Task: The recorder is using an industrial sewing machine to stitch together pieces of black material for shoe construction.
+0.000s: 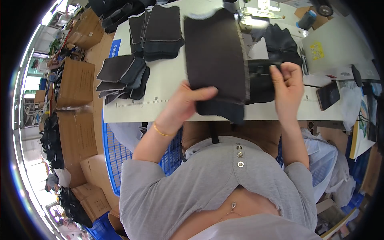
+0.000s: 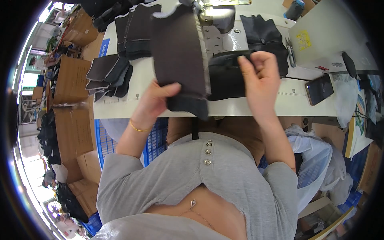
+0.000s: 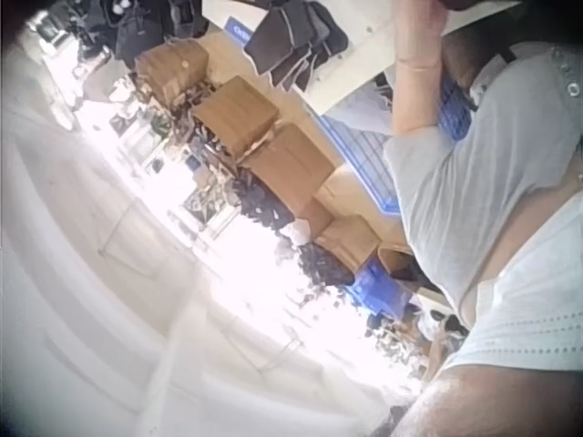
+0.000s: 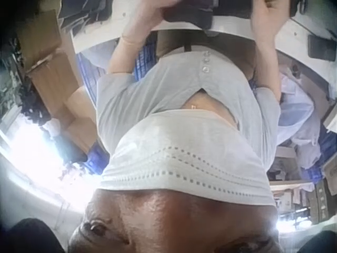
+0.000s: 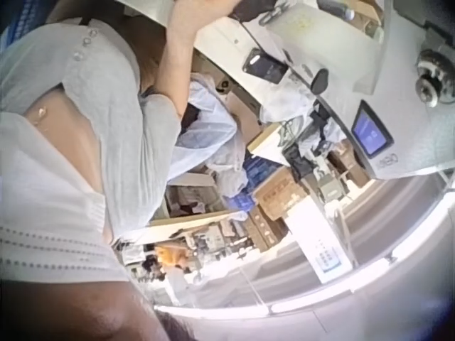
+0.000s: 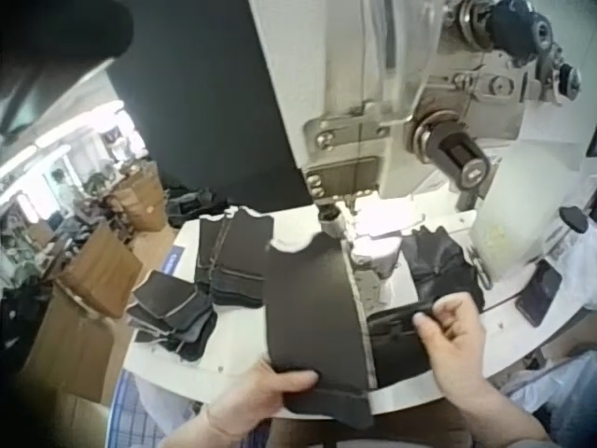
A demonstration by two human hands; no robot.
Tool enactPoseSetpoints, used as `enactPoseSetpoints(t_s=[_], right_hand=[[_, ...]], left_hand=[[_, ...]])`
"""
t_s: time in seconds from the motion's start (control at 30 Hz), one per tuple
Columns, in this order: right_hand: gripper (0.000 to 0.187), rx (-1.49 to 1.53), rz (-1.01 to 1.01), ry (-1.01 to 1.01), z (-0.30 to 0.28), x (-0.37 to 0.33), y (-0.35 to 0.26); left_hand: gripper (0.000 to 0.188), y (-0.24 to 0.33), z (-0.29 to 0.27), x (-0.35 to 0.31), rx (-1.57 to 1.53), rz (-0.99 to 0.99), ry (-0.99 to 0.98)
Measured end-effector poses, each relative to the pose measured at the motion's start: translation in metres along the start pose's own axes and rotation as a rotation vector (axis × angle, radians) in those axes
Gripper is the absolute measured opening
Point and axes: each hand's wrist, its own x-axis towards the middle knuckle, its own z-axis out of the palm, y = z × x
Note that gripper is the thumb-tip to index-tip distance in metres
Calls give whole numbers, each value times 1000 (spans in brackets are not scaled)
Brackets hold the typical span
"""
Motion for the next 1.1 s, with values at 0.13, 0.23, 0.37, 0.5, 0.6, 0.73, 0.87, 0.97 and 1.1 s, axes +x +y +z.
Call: enactPoseSetpoints(t_s=[0.13,0.23,0.37,0.5,0.6,0.73,0.87,0.97,1.1], right_hand=[[17,521,69,-214,33,-16,-18],[23,633,68,-271,38,-17,-36],[32,517,268,-426,34,-31,-27],[23,285,226,-474,38,-44,10],[25,453,388,-512,28,-43,13],[22,370,350,-668,18,-44,11],[25,294,257,-592,21,-45,10],[26,312,262,-562,20,-46,2],[24,299,160,-537,21,-47,2]], left_hand=[[35,-13,28,-12,45,18,-12],[27,-7,31,-24,301,479,218],[28,-31,23,-14,124,645,285],[37,-44,16,-8,45,311,267],[35,-32,0,-7,-210,-1,209],[38,-33,2,-10,-281,-51,120],[41,-42,11,-5,157,282,264],[40,-41,18,-2,55,319,275],[37,-31,12,3,-215,78,231]])
